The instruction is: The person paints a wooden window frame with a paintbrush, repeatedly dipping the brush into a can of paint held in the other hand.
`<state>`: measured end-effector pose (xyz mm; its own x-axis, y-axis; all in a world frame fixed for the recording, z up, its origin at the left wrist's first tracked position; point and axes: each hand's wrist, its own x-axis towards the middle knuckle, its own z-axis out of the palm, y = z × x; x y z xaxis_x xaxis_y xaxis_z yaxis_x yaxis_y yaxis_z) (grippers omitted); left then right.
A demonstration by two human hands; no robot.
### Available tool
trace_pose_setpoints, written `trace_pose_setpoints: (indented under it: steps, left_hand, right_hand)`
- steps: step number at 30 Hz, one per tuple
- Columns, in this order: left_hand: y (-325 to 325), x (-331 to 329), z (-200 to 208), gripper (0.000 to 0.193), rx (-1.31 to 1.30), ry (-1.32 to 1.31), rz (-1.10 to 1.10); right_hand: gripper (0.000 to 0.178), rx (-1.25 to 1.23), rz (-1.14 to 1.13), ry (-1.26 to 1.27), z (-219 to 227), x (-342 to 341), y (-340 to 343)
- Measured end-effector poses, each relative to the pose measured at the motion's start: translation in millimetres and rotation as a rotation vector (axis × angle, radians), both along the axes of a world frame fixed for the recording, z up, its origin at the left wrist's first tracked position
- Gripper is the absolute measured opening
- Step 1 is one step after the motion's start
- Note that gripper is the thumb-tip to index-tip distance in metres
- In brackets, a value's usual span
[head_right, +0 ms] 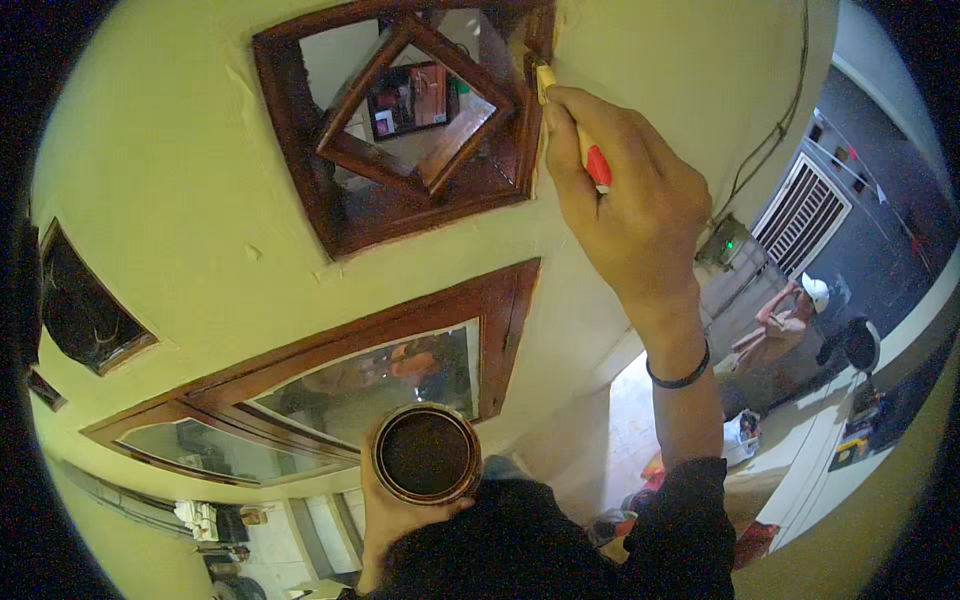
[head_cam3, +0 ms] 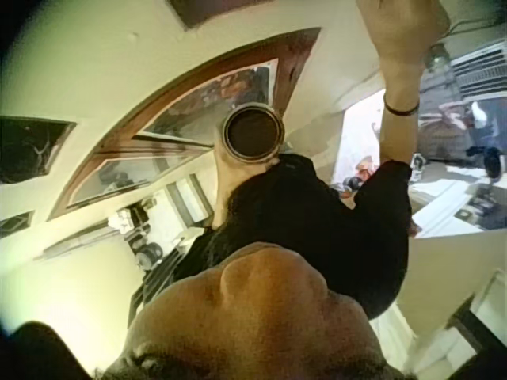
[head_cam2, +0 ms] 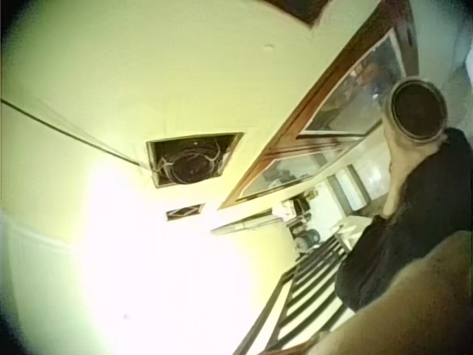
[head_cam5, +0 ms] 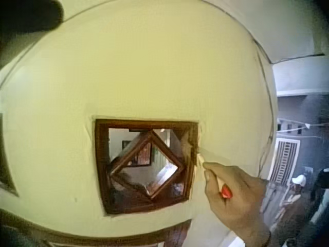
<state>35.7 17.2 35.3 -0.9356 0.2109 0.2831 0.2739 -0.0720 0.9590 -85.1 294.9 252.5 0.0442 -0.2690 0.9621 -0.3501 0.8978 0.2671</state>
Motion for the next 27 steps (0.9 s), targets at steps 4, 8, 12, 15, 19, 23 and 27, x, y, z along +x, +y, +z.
trace_pose_setpoints:
  steps: [4, 8, 12, 15, 19, 23, 27]
  left_hand:
    - [1, -2, 1, 0.127, 0.031, 0.026, 0.000]
    - [0, -3, -5, 0.124, -0.018, 0.078, 0.029]
    - [0, -2, 0, 0.124, 0.048, 0.027, 0.028]
    - [3, -4, -3, 0.124, 0.015, 0.053, 0.037]
    - [4, -5, -9, 0.124, 0.032, 0.030, 0.058]
    - [-2, -6, -12, 0.130, 0.015, 0.008, 0.075]
    - [-5, -6, -8, 0.124, -0.036, 0.047, 0.114]
  right_hand:
    - [0.017, -0.074, -0.030, -0.252, 34, 8, -3]
    - [0.019, -0.154, 0.025, -0.544, 65, 17, 3]
    - [0.016, -0.381, 0.185, -0.627, 41, 49, -3]
    - [0.018, -0.307, 0.146, -0.626, 13, 66, -3]
    - [0.014, -0.395, 0.047, -0.554, -29, 51, -3]
    - [0.017, -0.341, 0.106, -0.460, -55, 33, 6]
    - [0.028, -0.210, 0.093, -0.409, -47, 49, -5]
